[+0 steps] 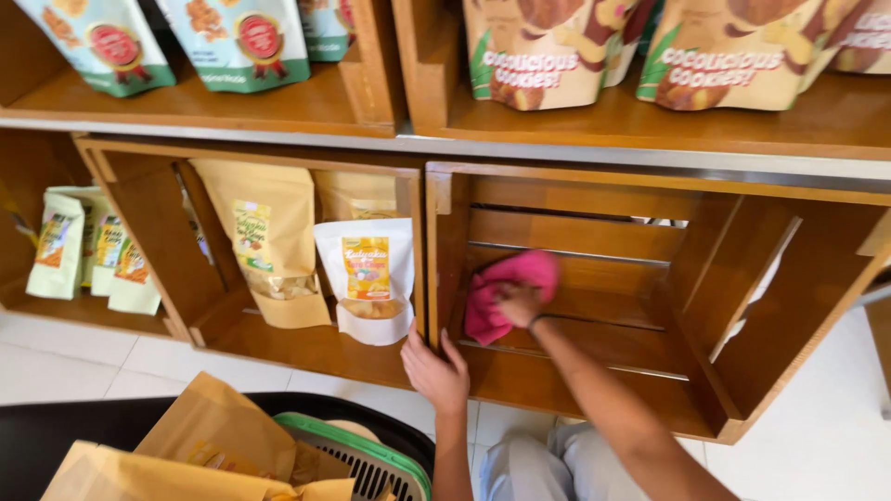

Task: Clean and organize products on wooden shelves in a grocery store using a cleaning cloth.

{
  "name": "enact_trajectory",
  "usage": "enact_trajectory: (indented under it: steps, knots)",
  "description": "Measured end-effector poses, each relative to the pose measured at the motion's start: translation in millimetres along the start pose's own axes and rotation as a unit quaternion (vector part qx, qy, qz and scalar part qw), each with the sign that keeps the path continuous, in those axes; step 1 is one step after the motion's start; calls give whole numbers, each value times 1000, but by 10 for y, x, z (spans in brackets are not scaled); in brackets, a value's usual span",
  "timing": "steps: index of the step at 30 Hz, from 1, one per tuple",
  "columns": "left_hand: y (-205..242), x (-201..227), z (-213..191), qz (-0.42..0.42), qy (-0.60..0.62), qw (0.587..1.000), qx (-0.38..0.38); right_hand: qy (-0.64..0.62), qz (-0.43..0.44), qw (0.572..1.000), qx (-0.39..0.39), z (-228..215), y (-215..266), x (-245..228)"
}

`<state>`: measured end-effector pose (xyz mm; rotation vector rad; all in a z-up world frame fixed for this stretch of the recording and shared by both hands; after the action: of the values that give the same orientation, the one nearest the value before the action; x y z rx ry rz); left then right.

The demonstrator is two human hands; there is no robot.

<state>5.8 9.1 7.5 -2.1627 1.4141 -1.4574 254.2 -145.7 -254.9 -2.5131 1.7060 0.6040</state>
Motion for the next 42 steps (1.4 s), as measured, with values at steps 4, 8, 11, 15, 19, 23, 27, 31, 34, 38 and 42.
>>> enact_trajectory:
  steps: [4,8,11,15,19,23,27,31,34,38,42]
  knots:
    - [11,4,1,17,3,1000,6,-73,2,996,-51,-893,651,-870]
    - [19,-14,-22,12,-5,1000,8,-81,-55,995,-35,-1089,1251,-643]
    - [42,-36,-6,2,-14,1000,4,-77,-61,995,-15,-1341,1949,-557]
    - [59,4,-32,-3,-23,1000,7,-93,-62,994,7,-1727,2726,-527]
    - [19,82,-35,9,-24,1000,10,-121,-85,988,52,-1916,2989,-266]
    - [207,515,-318,-41,-65,997,-13,-143,-91,980,105,-2038,3369,-277]
    - [502,1160,-320,56,24,993,-99,-158,-65,973,158,-2160,3558,-256]
    - [1012,1357,245,160,105,931,-310,-164,-71,966,186,-2446,3868,-244]
    - [1295,1361,527,205,21,874,-440,-91,-69,900,421,-2844,4082,-136]
    - [1315,1469,434,156,-53,850,-500,-97,19,809,580,-3366,4146,139]
    - [1210,1552,270,70,41,909,-408,-279,7,817,504,-3511,3896,475]
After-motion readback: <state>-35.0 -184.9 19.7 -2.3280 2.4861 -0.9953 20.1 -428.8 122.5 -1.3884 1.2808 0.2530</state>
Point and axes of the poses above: each hand's wrist, its own y-axis away from the middle knuckle, its own z-axis out of the palm, x = y × z, the point moved 1 cm from there along -y, towards the middle knuckle, and after that the axes turned 6 degrees about -x, right-handed, at the moved point
